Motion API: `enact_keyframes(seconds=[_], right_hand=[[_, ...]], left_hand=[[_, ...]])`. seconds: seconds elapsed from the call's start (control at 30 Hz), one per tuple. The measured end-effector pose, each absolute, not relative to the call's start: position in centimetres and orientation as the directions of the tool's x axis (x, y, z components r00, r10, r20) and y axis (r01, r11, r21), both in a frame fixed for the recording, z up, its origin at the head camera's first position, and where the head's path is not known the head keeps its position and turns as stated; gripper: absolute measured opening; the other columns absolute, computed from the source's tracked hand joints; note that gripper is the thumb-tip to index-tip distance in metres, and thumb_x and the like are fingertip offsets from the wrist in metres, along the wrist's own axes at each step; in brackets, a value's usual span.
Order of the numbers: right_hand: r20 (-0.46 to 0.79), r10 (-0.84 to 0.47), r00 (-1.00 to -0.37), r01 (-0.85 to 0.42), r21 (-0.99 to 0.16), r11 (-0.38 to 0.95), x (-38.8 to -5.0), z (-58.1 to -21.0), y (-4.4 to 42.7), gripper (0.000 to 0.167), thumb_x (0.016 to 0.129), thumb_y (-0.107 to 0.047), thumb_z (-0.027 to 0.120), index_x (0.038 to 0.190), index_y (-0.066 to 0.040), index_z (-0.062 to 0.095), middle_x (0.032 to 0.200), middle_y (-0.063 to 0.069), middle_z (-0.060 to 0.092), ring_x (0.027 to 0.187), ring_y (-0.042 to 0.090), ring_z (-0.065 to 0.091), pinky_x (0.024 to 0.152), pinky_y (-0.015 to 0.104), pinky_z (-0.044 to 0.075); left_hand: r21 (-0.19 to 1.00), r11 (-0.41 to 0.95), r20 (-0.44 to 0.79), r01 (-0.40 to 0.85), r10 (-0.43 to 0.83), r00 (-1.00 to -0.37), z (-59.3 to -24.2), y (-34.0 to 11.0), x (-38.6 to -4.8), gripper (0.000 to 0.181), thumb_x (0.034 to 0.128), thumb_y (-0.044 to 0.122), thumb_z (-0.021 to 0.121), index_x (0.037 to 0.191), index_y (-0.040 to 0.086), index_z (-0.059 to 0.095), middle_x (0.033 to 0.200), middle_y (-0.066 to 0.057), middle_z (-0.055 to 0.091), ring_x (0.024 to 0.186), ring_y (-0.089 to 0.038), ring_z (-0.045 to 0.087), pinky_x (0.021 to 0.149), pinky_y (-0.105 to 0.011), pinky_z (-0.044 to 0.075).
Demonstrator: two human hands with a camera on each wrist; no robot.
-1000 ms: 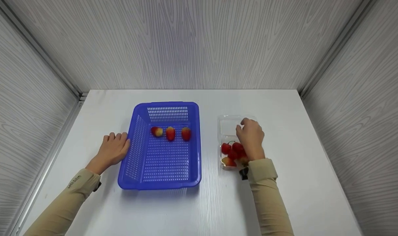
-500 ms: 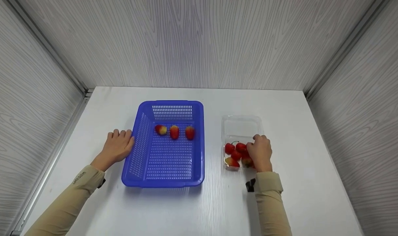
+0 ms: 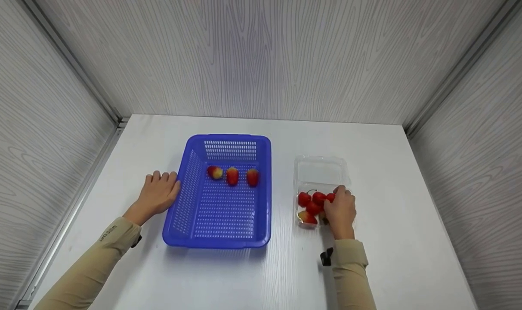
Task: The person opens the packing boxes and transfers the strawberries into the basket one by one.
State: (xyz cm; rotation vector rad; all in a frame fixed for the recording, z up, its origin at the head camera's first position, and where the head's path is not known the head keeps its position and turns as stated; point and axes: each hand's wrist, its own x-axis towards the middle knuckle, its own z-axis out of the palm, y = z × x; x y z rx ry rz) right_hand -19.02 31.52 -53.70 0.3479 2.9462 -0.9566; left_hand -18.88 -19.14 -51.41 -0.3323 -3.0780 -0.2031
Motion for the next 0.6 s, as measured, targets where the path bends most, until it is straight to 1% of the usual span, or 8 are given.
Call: enact_keyframes(seconds=[0.13, 0.33, 0.5, 0.6], right_hand=[[-0.1, 0.184, -0.978, 0.208, -0.562, 0.8, -18.77, -54.14, 31.4, 0.034, 0.092, -0.009, 0.061, 0.122, 0.006, 0.054, 0.112, 0.028, 0.057, 0.102, 0.04, 0.052, 0.092, 0.053, 0.046], [-0.124, 0.194, -0.973, 0.23, -0.524, 0.82, -18.75, -54.43, 31.13, 0.039, 0.09, -0.009, 0.064, 0.125, 0.007, 0.056, 0.114, 0.03, 0.057, 0.106, 0.042, 0.05, 0.094, 0.056, 0.045], [-0.123, 0.185, -0.975, 0.222, -0.512, 0.83, -18.81, -54.38, 31.08, 0.04, 0.09, -0.01, 0.066, 0.125, 0.008, 0.056, 0.113, 0.03, 0.056, 0.106, 0.041, 0.048, 0.092, 0.055, 0.046], [-0.098, 0.169, -0.981, 0.195, -0.517, 0.833, -18.71, -54.34, 31.23, 0.04, 0.09, -0.011, 0.066, 0.124, 0.009, 0.056, 0.112, 0.031, 0.057, 0.105, 0.042, 0.049, 0.092, 0.056, 0.046]], left_hand=[[0.139, 0.968, 0.038, 0.208, 0.205, -0.978, -51.26, -19.08, -18.77, 0.034, 0.1023, 0.03, 0.033, 0.107, 0.0, 0.049, 0.093, -0.021, 0.051, 0.092, -0.04, 0.044, 0.086, -0.053, 0.032], [0.139, 0.971, 0.008, 0.192, 0.193, -0.981, -51.34, -19.02, -18.81, 0.038, 0.1032, 0.032, 0.032, 0.112, 0.0, 0.049, 0.097, -0.021, 0.052, 0.096, -0.041, 0.044, 0.09, -0.054, 0.031], [0.126, 0.973, 0.03, 0.194, 0.191, -0.981, -51.31, -19.04, -18.81, 0.037, 0.1034, 0.031, 0.033, 0.112, 0.0, 0.05, 0.097, -0.021, 0.053, 0.097, -0.041, 0.045, 0.089, -0.054, 0.032], [0.124, 0.972, 0.035, 0.198, 0.195, -0.98, -51.41, -19.08, -18.72, 0.035, 0.1036, 0.03, 0.034, 0.11, -0.001, 0.05, 0.095, -0.021, 0.053, 0.096, -0.042, 0.045, 0.088, -0.054, 0.032]])
